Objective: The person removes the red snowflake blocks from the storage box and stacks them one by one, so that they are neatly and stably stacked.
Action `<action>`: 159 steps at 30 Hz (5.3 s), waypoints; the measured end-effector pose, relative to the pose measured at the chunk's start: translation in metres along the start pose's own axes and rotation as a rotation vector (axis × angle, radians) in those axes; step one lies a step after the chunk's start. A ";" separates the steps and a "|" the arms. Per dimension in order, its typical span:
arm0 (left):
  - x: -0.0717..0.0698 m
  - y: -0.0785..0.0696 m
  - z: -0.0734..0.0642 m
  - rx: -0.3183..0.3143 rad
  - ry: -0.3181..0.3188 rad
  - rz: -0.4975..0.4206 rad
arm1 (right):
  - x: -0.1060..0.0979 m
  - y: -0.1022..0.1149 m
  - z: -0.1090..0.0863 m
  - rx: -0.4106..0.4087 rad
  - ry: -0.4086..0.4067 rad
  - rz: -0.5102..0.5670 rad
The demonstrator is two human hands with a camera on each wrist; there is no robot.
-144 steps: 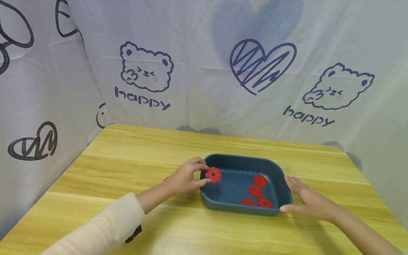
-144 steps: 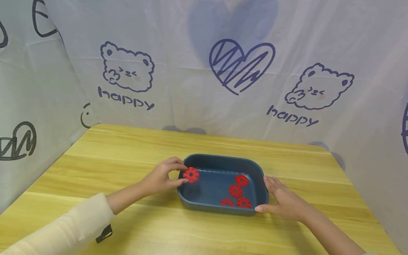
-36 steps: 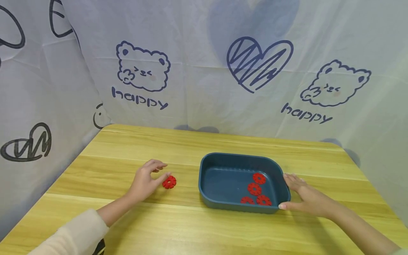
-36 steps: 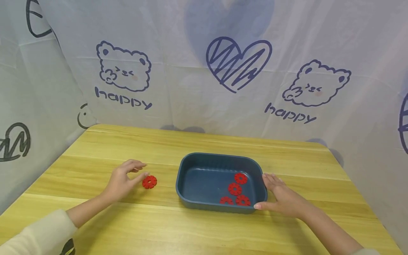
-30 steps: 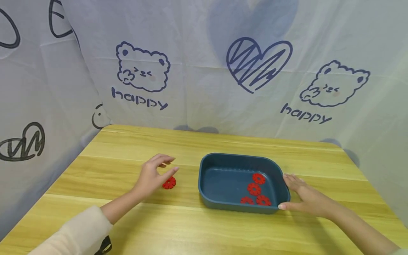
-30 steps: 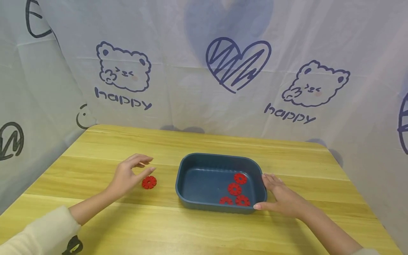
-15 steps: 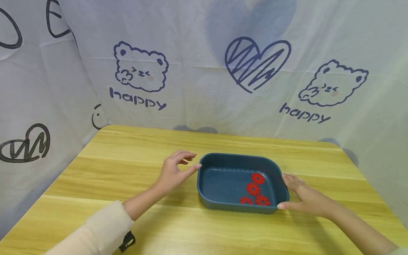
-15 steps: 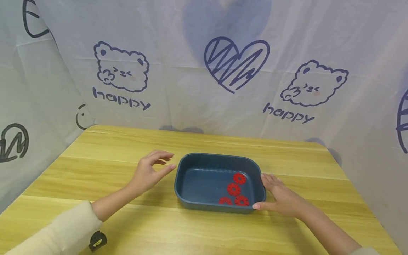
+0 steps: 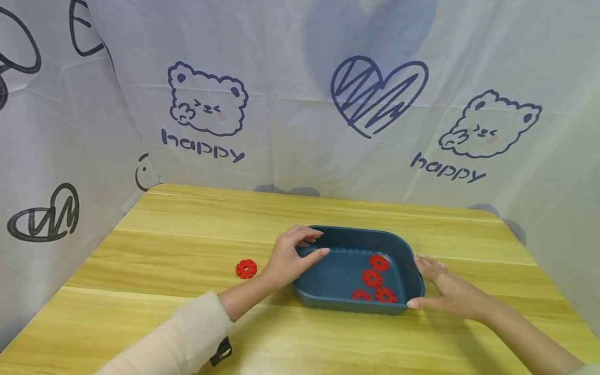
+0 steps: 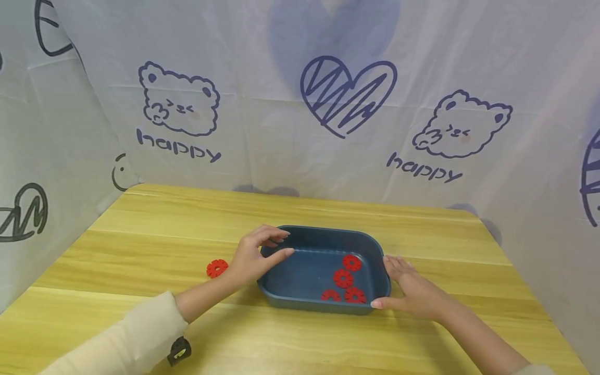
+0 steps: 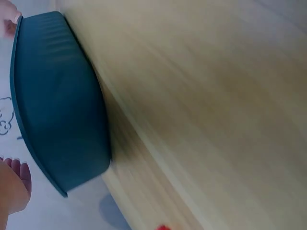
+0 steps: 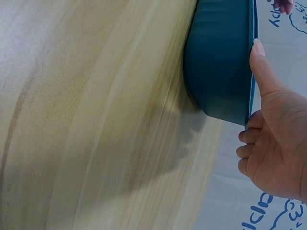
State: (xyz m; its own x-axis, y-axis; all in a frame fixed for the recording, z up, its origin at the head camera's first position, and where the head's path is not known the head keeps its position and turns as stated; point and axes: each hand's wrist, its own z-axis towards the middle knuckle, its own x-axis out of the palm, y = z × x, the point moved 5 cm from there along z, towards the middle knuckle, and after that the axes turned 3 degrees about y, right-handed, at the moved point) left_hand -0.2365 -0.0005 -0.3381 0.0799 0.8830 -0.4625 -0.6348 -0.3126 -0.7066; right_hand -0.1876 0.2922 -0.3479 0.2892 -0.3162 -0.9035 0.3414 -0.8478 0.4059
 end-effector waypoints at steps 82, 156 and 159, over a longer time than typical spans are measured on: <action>0.136 0.008 0.027 -0.316 0.604 0.579 | -0.001 0.001 0.001 -0.013 -0.001 -0.018; -0.004 -0.005 -0.010 0.246 0.159 0.265 | -0.001 0.000 0.004 0.038 0.090 -0.002; -0.010 -0.001 -0.014 0.256 0.151 0.263 | -0.001 0.000 0.004 0.039 0.091 0.001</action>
State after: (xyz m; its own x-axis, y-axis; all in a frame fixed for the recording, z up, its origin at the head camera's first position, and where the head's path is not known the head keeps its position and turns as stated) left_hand -0.2262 -0.0142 -0.3401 -0.0114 0.7172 -0.6968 -0.8179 -0.4076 -0.4061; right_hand -0.1916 0.2903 -0.3477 0.3701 -0.2785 -0.8863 0.3067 -0.8639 0.3996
